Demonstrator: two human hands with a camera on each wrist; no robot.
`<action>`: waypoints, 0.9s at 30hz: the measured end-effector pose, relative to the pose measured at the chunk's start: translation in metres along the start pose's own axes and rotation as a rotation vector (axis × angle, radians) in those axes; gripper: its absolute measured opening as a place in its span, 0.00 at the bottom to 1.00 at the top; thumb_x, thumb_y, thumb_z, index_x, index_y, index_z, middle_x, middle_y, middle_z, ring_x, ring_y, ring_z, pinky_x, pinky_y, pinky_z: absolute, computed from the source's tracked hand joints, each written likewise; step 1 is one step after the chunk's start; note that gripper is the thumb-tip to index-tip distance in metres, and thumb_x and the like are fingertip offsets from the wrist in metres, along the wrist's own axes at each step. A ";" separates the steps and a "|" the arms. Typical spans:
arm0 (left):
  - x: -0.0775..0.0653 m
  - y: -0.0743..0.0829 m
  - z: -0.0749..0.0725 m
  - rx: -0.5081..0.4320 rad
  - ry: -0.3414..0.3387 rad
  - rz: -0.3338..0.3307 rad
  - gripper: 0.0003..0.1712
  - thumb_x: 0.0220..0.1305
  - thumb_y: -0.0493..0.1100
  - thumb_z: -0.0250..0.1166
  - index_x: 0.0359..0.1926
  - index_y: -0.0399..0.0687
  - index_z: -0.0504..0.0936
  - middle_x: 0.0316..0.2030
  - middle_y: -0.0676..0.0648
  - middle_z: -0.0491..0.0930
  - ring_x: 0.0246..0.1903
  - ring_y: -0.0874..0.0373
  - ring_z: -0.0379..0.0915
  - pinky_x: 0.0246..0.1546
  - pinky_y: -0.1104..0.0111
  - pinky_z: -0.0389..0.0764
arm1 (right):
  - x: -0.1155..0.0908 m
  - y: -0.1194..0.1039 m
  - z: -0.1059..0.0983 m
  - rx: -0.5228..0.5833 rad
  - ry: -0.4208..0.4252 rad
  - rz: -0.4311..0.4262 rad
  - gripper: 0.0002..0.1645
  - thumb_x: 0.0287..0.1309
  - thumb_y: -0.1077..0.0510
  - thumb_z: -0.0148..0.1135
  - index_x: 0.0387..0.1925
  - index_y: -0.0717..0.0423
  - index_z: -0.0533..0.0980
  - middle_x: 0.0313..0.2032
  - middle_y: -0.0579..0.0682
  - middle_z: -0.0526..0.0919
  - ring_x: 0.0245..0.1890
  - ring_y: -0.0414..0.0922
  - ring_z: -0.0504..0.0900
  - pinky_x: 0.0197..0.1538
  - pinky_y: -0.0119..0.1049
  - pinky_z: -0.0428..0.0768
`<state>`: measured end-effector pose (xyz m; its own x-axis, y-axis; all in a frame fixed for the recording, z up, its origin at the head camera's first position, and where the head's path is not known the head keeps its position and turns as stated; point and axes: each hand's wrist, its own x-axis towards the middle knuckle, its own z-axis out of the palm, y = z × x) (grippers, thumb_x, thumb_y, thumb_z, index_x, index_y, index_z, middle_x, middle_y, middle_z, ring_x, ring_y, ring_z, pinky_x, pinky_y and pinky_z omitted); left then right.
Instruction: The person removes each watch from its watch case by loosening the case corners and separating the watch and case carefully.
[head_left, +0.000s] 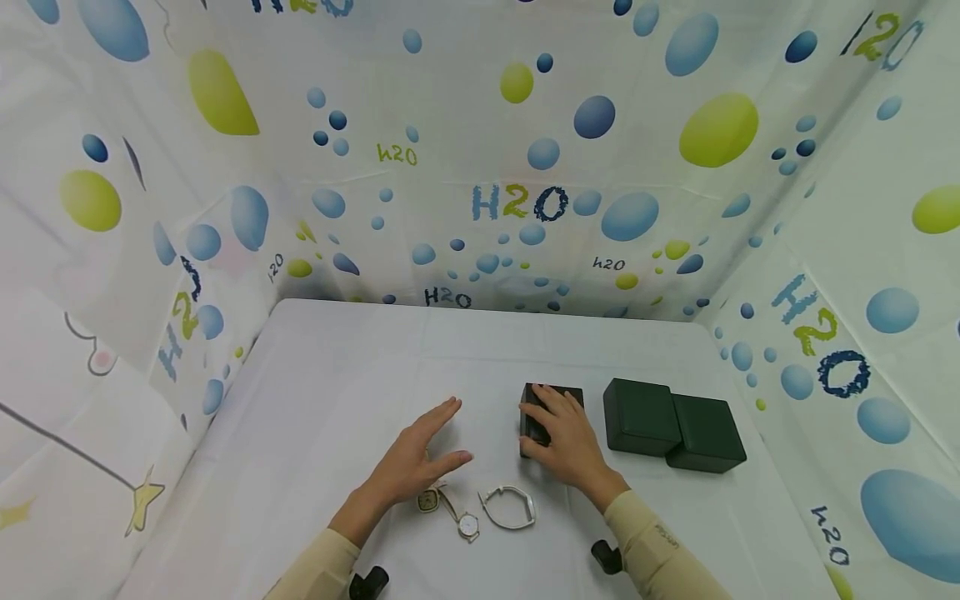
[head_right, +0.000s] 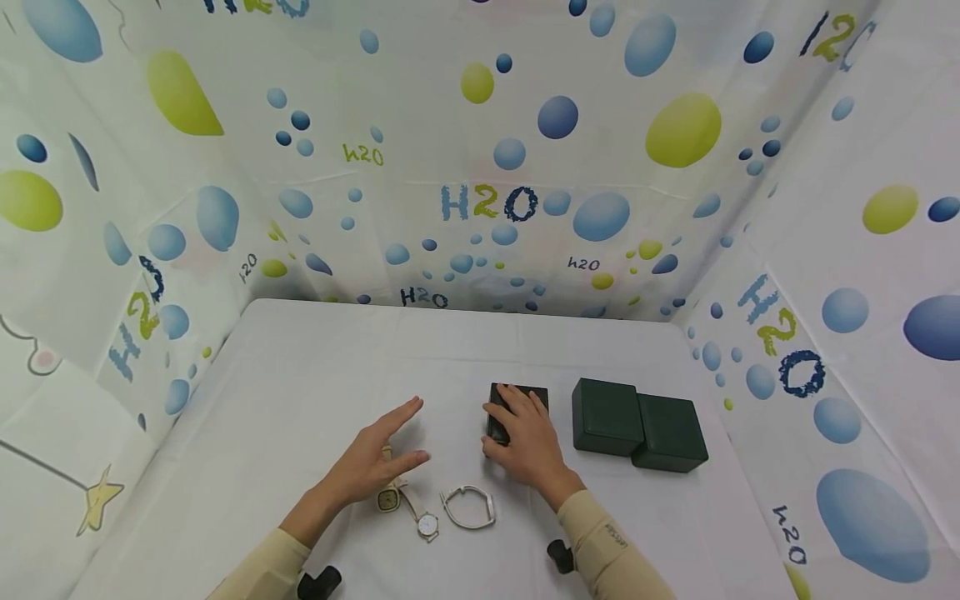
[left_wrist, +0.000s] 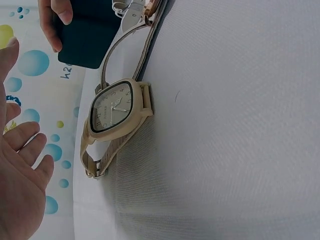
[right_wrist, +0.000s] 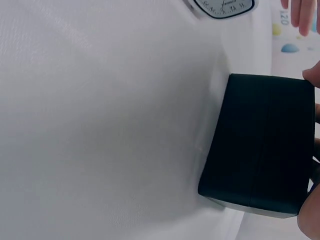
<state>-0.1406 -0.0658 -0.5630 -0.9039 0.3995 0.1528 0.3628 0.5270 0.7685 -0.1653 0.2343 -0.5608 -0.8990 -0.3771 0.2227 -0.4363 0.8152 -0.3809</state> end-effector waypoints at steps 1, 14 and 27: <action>0.000 0.000 0.000 0.000 -0.001 -0.001 0.48 0.67 0.65 0.69 0.81 0.58 0.61 0.80 0.51 0.60 0.79 0.49 0.57 0.75 0.45 0.65 | 0.000 0.001 -0.001 -0.003 -0.002 0.005 0.32 0.61 0.45 0.70 0.66 0.45 0.80 0.75 0.54 0.71 0.78 0.55 0.65 0.80 0.60 0.57; 0.002 -0.001 0.000 -0.027 -0.010 0.006 0.48 0.67 0.63 0.70 0.80 0.52 0.64 0.78 0.48 0.64 0.78 0.48 0.59 0.75 0.45 0.66 | -0.001 0.012 -0.004 -0.020 0.037 0.030 0.31 0.60 0.48 0.70 0.65 0.47 0.81 0.74 0.55 0.72 0.77 0.57 0.66 0.79 0.62 0.59; 0.002 0.000 0.001 -0.026 -0.021 -0.002 0.48 0.66 0.65 0.70 0.80 0.57 0.63 0.78 0.49 0.64 0.78 0.50 0.59 0.75 0.47 0.65 | -0.011 0.035 -0.015 -0.028 0.080 0.111 0.30 0.58 0.52 0.67 0.64 0.48 0.81 0.74 0.55 0.72 0.76 0.56 0.67 0.79 0.61 0.58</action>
<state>-0.1427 -0.0643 -0.5632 -0.8997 0.4142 0.1379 0.3545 0.5087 0.7846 -0.1698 0.2739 -0.5634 -0.9352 -0.2490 0.2517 -0.3325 0.8621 -0.3824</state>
